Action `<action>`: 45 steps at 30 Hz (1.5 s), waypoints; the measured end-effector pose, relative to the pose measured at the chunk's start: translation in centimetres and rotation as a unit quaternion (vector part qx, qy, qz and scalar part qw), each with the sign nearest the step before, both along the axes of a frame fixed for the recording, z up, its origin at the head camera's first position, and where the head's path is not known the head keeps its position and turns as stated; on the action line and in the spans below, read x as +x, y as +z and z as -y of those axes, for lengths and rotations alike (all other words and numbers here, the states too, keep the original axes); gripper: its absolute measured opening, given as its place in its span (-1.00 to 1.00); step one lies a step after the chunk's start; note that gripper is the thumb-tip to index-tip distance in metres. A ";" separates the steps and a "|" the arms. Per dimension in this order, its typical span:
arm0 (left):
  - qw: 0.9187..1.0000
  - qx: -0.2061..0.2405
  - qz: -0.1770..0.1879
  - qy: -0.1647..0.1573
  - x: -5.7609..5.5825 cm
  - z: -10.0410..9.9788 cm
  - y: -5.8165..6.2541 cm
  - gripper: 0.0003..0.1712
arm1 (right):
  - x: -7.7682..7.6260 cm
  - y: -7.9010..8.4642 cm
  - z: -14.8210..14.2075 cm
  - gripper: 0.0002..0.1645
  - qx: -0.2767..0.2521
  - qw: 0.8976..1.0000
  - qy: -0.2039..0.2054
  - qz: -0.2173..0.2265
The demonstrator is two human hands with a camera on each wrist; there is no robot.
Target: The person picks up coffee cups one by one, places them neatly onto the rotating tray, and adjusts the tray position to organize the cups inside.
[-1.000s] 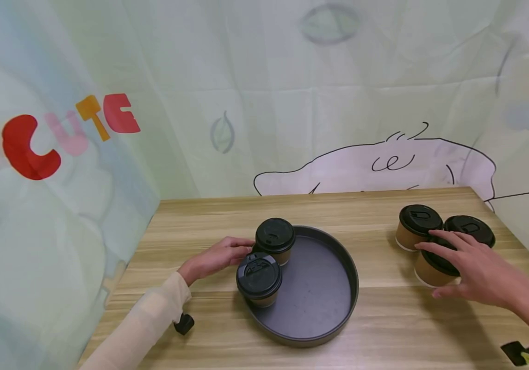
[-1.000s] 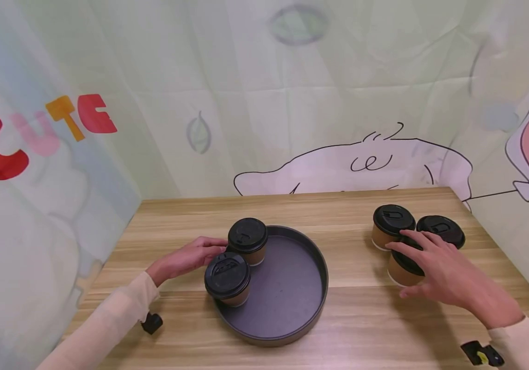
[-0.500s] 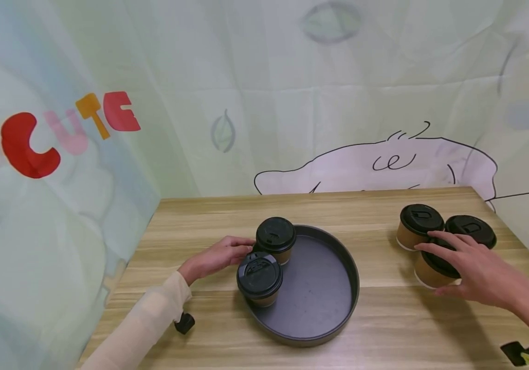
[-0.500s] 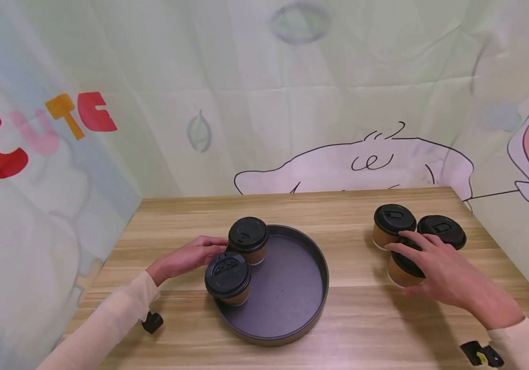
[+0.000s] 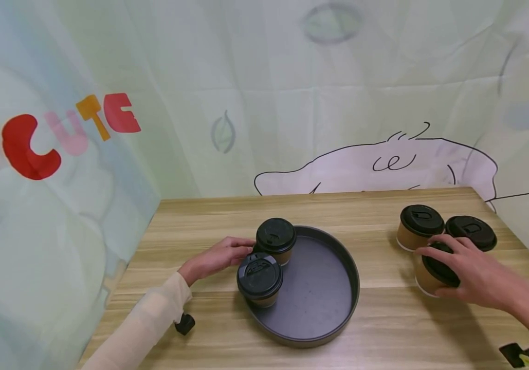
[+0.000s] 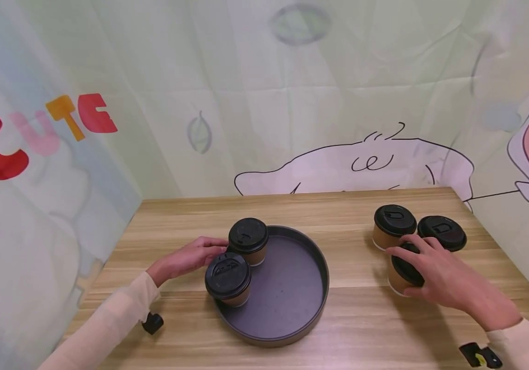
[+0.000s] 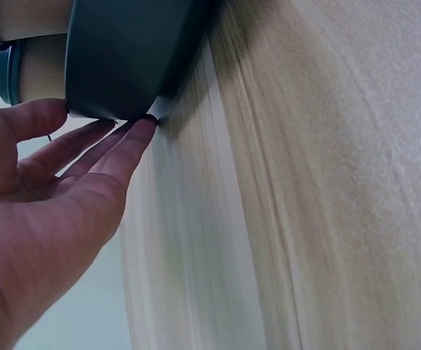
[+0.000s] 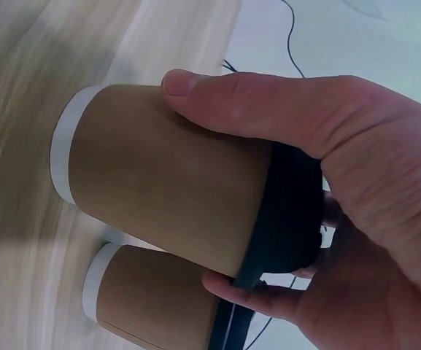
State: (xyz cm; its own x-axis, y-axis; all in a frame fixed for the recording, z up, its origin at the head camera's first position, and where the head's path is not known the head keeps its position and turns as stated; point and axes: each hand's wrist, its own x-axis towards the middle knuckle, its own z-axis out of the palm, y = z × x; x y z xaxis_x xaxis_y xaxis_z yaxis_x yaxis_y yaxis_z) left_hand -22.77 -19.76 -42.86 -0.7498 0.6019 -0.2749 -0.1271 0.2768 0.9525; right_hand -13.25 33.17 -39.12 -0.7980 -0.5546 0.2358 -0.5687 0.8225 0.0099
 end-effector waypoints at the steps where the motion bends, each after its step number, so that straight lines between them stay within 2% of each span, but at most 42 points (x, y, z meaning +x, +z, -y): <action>1: 1.000 0.001 0.001 0.001 0.0 0.0 0.0 -0.43 | 0.0 -0.1 0.0 0.02 -0.002 1.000 0.003 0.004; 11: 1.000 0.002 0.003 0.006 0.1 0.0 0.1 -0.43 | -0.3 -0.4 0.3 -0.06 -0.025 0.999 0.039 0.012; 21: 1.000 -0.001 0.002 0.010 0.1 0.0 -0.1 -0.44 | -0.7 0.2 1.2 -0.14 -0.013 0.997 0.069 0.015; 32: 1.000 0.000 0.001 0.008 0.1 0.0 -0.1 -0.43 | -1.5 3.3 4.7 -0.21 0.014 0.994 0.089 0.054; 41: 1.000 -0.004 0.001 0.008 0.1 0.0 0.1 -0.44 | -2.6 5.7 8.1 -0.21 0.016 0.988 0.148 0.038; 45: 1.000 -0.002 0.002 0.006 0.1 -0.1 0.1 -0.44 | -2.9 6.9 10.0 -0.21 0.016 0.986 0.160 0.052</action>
